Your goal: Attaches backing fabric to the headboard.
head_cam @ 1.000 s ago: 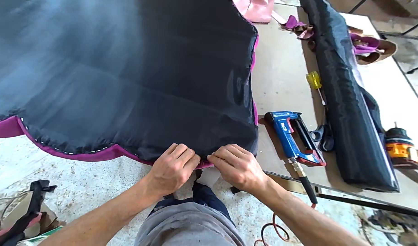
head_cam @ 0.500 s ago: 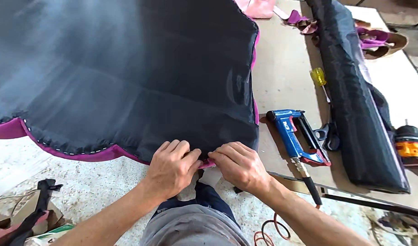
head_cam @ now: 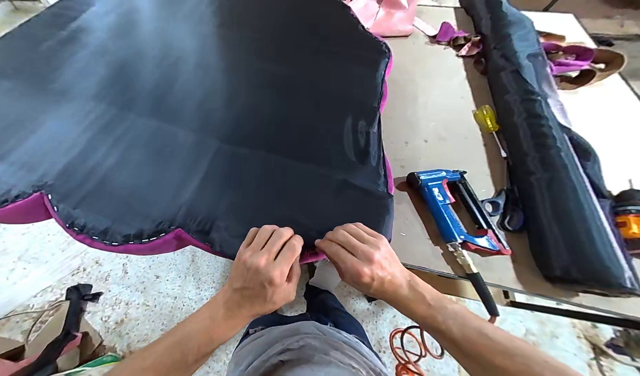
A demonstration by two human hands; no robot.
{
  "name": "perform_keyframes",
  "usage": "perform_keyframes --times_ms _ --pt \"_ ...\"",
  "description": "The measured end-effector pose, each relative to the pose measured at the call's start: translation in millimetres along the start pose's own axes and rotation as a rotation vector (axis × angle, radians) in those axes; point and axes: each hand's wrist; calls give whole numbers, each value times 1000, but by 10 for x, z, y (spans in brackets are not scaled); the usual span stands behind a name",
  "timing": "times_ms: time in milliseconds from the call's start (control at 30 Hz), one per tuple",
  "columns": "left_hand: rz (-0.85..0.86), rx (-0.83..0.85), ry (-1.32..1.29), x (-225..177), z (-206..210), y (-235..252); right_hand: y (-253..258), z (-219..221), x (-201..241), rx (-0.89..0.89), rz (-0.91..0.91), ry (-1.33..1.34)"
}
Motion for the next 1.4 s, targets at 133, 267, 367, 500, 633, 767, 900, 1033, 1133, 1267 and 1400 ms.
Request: perform_keyframes --times_ms 133,267,367,500,633,767,900,1033,1133,1267,1400 --pt "85 63 82 20 -47 -23 11 -10 17 -24 10 10" --pt "164 97 144 88 -29 -36 39 -41 6 -30 11 5" --pt "164 118 173 97 -49 -9 67 -57 -2 -38 19 9" --pt "187 89 161 139 -62 7 129 -89 -3 -45 18 2" --pt "200 -25 120 165 -59 -12 158 -124 7 -16 -25 -14" --pt "239 -73 -28 272 -27 -18 138 -83 -11 -20 -57 7" --pt "376 -47 -197 456 79 -151 9 -7 -44 11 -127 35" --pt "357 5 -323 483 111 -149 -27 39 -77 41 -172 54" --pt "360 36 -361 490 119 -127 -12 29 -114 68 -221 68" --pt "351 63 -408 484 133 -117 52 -11 -133 135 -296 68" --pt "374 197 -437 512 99 -50 109 -65 -97 228 -309 43"
Point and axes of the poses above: each hand's wrist, its own y-axis towards the middle knuckle, its own z-axis out of the palm, x = y × z, and after that the axes turned 14 degrees about z, right-handed
